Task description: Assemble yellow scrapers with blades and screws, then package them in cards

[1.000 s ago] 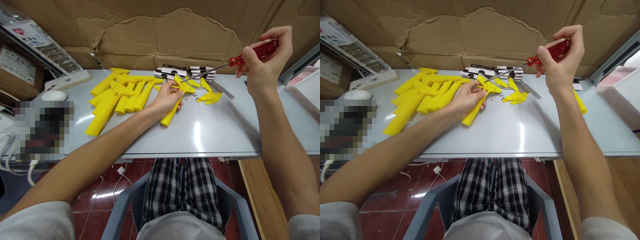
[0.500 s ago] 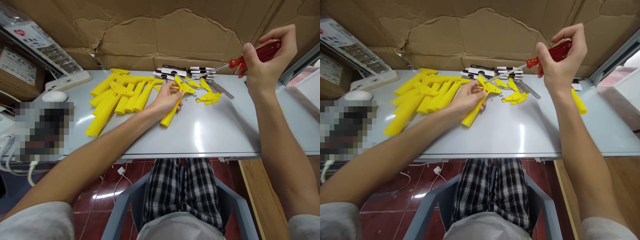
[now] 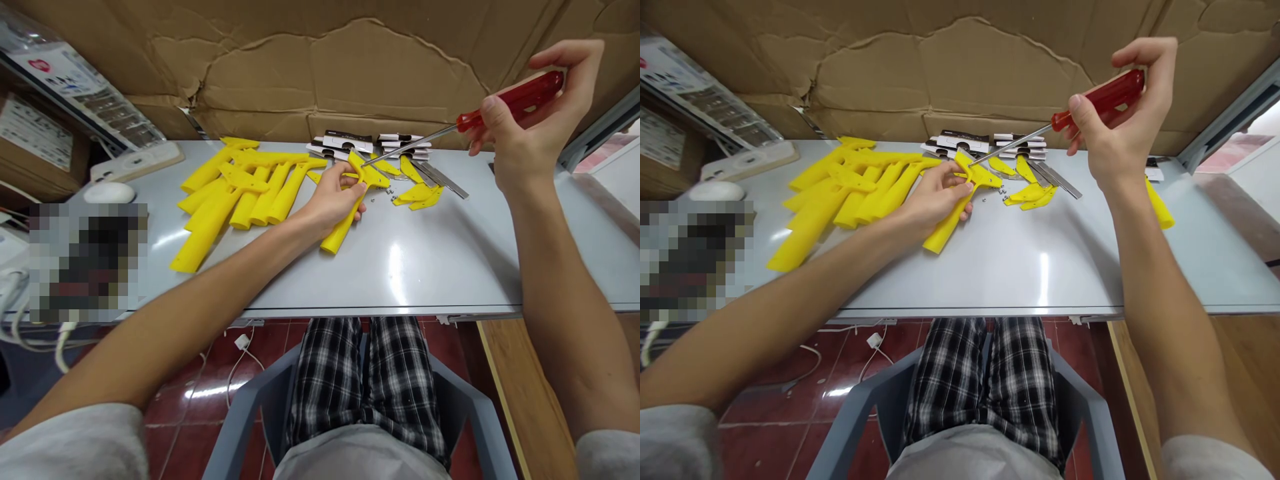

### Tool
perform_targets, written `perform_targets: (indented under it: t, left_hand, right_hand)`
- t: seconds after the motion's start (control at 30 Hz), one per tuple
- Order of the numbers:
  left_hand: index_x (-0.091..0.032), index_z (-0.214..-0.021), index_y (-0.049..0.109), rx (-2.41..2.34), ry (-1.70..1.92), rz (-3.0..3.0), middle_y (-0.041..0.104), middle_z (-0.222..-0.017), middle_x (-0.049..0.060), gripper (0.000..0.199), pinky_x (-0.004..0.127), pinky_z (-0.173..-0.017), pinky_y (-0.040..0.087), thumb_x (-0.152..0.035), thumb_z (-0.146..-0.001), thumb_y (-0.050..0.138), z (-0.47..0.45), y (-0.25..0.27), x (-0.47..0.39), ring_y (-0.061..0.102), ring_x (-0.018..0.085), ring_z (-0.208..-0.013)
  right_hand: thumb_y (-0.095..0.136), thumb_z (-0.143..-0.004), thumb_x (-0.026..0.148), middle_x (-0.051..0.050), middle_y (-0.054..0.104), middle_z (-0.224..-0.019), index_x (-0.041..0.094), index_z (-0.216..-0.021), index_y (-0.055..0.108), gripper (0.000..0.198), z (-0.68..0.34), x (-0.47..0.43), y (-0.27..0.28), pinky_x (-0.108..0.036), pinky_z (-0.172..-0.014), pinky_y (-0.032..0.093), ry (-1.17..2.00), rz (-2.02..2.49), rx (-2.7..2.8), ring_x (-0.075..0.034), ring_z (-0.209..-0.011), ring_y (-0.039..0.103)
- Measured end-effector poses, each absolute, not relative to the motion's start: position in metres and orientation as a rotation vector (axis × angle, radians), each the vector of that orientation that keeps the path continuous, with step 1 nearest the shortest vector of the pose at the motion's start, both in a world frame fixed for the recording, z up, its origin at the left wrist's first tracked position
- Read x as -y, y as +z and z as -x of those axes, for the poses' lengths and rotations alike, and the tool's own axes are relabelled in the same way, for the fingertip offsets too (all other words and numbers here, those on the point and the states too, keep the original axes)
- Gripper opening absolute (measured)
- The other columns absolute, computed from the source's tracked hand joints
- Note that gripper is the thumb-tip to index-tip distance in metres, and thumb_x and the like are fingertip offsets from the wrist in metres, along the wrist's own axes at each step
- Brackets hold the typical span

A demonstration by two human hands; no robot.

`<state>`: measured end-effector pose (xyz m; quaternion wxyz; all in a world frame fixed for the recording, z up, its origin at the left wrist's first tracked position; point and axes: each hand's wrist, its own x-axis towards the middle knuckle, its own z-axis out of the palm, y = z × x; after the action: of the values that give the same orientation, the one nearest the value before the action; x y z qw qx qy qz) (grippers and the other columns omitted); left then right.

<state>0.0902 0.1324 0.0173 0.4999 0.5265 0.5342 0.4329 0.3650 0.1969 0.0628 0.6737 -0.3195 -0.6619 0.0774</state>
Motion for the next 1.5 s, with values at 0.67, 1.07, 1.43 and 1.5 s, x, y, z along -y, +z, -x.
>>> perform_targets:
  t: [0.67,1.07,1.43,1.5]
  left_hand:
    - [-0.024,-0.123,0.057,-1.305,1.018,-1.256,0.062,-0.125,0.010,0.027,0.022,-0.053,0.050,-0.021,-0.099,0.069,-0.093,0.022,-0.131,0.062,0.008,-0.063]
    - [-0.024,-0.124,0.057,-1.313,1.008,-1.317,0.064,-0.118,0.010,0.027,0.022,-0.053,0.051,-0.022,-0.100,0.069,-0.091,0.020,-0.131,0.064,0.010,-0.065]
    - [-0.024,-0.132,0.058,-1.382,1.014,-1.374,0.062,-0.120,0.011,0.032,0.021,-0.052,0.051,-0.021,-0.102,0.067,-0.095,0.021,-0.124,0.063,0.009,-0.066]
    - [-0.024,-0.131,0.059,-1.386,1.018,-1.369,0.060,-0.120,0.011,0.031,0.022,-0.053,0.052,-0.018,-0.101,0.067,-0.097,0.023,-0.122,0.063,0.009,-0.066]
  right_hand:
    - [0.083,-0.069,0.074,0.005,0.037,-0.086,0.029,-0.099,0.041,0.068,-0.380,-0.234,0.050,-0.028,-0.041,0.042,0.169,0.592,1.334,-0.009,-0.048,0.050]
    - [0.079,-0.069,0.080,0.005,0.041,-0.081,0.031,-0.101,0.040,0.070,-0.367,-0.228,0.049,-0.032,-0.039,0.040,0.143,0.605,1.330,-0.014,-0.049,0.056]
    - [0.084,-0.076,0.064,0.003,0.049,-0.085,0.025,-0.088,0.062,0.046,-0.362,-0.199,0.071,-0.023,-0.047,0.038,-0.223,0.541,1.434,-0.005,-0.055,0.045]
    - [0.081,-0.081,0.060,0.002,0.052,-0.088,0.028,-0.095,0.068,0.037,-0.363,-0.194,0.075,-0.025,-0.059,0.047,-0.282,0.527,1.469,-0.006,-0.064,0.051]
